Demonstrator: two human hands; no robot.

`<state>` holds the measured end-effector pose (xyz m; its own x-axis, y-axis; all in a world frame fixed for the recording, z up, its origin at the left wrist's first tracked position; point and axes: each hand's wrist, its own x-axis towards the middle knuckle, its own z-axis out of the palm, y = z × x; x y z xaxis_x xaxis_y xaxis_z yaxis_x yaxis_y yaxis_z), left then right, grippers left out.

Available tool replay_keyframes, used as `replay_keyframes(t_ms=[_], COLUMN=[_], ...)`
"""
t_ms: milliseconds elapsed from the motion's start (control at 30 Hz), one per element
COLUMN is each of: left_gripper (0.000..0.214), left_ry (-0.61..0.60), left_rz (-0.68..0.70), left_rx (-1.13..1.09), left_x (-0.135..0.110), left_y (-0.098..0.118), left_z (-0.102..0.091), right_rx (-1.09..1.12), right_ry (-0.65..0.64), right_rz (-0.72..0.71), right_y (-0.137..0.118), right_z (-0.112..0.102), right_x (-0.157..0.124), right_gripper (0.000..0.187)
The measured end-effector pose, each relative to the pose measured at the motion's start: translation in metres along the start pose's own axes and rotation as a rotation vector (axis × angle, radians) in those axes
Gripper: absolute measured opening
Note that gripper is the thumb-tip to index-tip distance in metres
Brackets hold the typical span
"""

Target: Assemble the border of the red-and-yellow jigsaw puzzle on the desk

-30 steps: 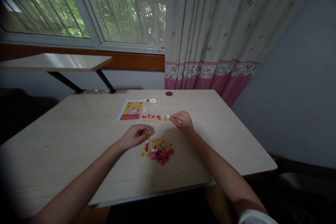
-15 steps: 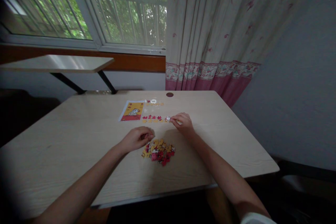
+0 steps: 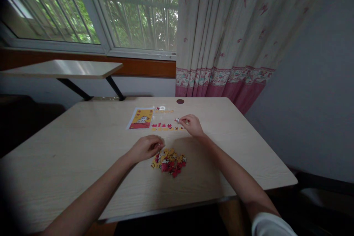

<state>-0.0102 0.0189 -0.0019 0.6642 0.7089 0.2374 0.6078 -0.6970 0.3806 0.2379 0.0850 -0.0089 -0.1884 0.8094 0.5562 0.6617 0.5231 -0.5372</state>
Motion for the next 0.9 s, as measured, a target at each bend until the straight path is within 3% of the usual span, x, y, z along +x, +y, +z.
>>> replay_keyframes(t_ms=[200,367,600,900], left_gripper=[0.021,0.019,0.019,0.02], left_ry=[-0.005,-0.015,-0.008,-0.012], left_rz=[0.005,0.002,-0.016,-0.014], left_rx=[0.035,0.044,0.058,0.07], left_x=[-0.001,-0.002,-0.001,0.0], left_y=[0.001,-0.001,0.001,0.001], left_z=[0.001,0.003,0.002,0.002], right_rx=[-0.07,-0.114,-0.165,-0.197], right_ry=[-0.17,-0.234,-0.332,-0.333], right_rz=[0.228,0.258,0.27,0.27], right_y=[0.002,0.01,0.02,0.016], right_z=[0.044,0.08,0.098,0.098], right_x=[0.073,0.112,0.122,0.123], right_gripper=[0.018,0.018,0.014,0.014])
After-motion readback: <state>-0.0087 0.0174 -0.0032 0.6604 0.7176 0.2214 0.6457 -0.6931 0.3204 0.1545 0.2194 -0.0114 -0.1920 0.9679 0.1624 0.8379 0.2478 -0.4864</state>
